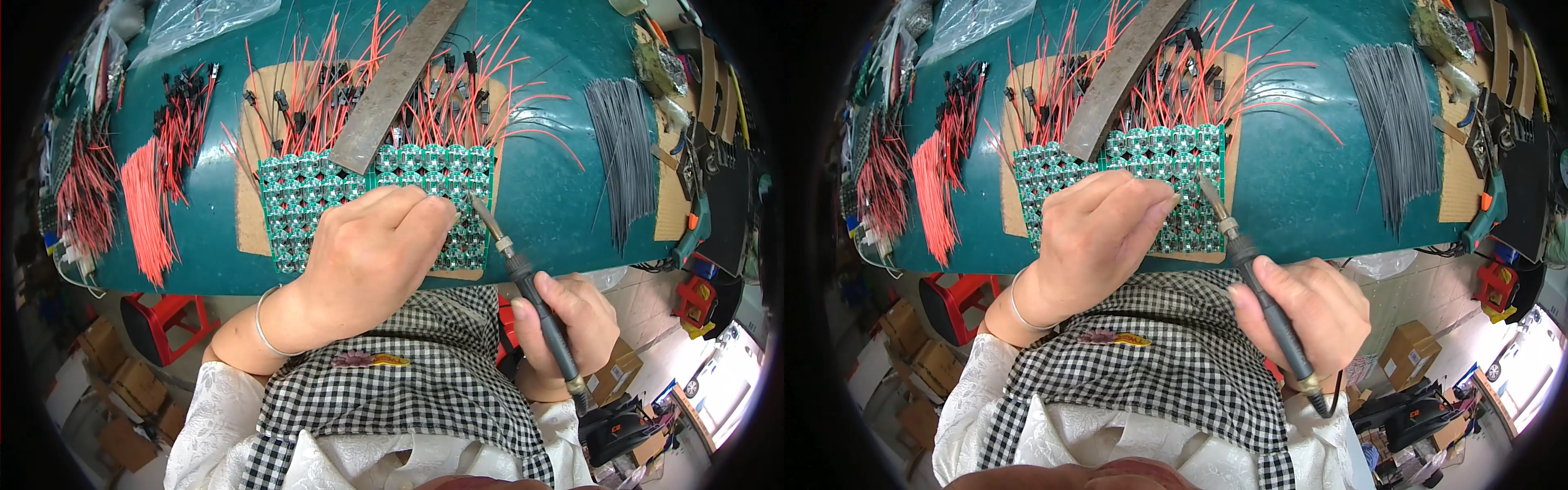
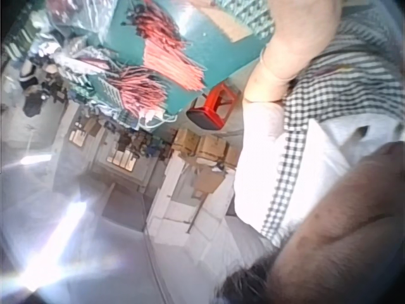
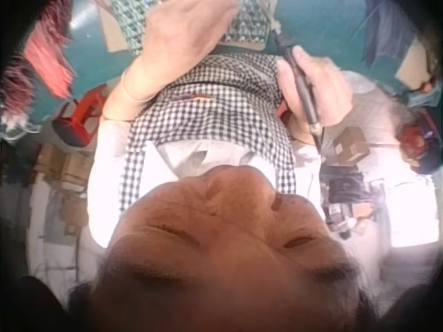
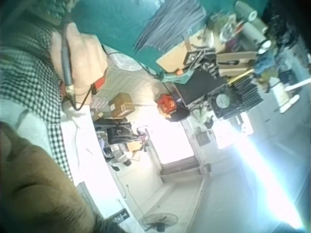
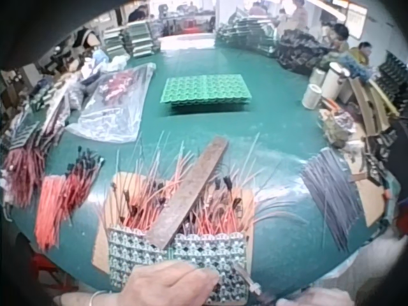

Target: Soldering wires onto LED circuit board arrays.

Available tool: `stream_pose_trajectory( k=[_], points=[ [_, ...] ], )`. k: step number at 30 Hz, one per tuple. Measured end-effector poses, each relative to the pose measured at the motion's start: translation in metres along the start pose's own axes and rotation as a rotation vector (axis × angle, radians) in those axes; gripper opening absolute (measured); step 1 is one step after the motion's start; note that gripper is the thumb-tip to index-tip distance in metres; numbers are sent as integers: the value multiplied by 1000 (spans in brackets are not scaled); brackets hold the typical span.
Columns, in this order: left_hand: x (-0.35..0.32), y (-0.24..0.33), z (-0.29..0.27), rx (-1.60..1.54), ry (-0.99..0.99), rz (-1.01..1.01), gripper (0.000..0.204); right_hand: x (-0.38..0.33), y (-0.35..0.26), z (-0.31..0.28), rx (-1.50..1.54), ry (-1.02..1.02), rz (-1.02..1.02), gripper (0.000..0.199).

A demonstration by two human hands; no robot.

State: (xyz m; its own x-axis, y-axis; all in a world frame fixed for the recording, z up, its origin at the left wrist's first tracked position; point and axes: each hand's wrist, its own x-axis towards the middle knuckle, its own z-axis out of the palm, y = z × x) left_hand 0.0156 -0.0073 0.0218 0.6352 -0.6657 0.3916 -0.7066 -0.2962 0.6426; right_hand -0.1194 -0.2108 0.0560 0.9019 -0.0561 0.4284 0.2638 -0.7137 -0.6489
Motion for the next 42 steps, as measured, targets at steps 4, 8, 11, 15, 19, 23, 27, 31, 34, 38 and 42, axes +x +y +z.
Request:
stream_pose_trajectory(
  k=[4, 8, 11, 15, 19, 23, 27, 31, 34, 38, 42],
  points=[
    [2, 1, 1, -8, -19, -5, 18, -1, -6, 6, -63, -5, -23, 29],
    [6, 8, -9, -36, 7, -29, 16, 3, -10, 4, -63, -12, 38, 29],
    [8, 10, -18, -44, 35, -21, 16, 5, -6, -6, -35, -15, 44, 32],
    [9, 9, -27, -1, -33, -48, 17, -1, 5, -16, 58, 96, 51, 29],
    [14, 5, -25, 4, -38, -38, 17, 3, 6, -10, 37, 160, 71, 29],
    [15, -3, -14, 28, -17, -12, 18, 6, 8, -3, 22, 155, 89, 28],
    [17, -4, -11, 31, 1, -28, 18, 10, 10, 0, 31, 142, 95, 27],
    [18, -3, -10, 28, -18, -22, 19, 12, 13, 3, 31, 138, 78, 28],
    [17, -5, -8, 36, -28, -17, 20, 13, 14, 5, 40, 133, 86, 29],
    [17, -7, -8, 34, -15, -38, 19, 17, 12, 5, 37, 87, 75, 31],
    [17, -9, -5, 43, -11, -35, 19, 20, 5, 2, 1, 0, 38, 36]
  ],
)
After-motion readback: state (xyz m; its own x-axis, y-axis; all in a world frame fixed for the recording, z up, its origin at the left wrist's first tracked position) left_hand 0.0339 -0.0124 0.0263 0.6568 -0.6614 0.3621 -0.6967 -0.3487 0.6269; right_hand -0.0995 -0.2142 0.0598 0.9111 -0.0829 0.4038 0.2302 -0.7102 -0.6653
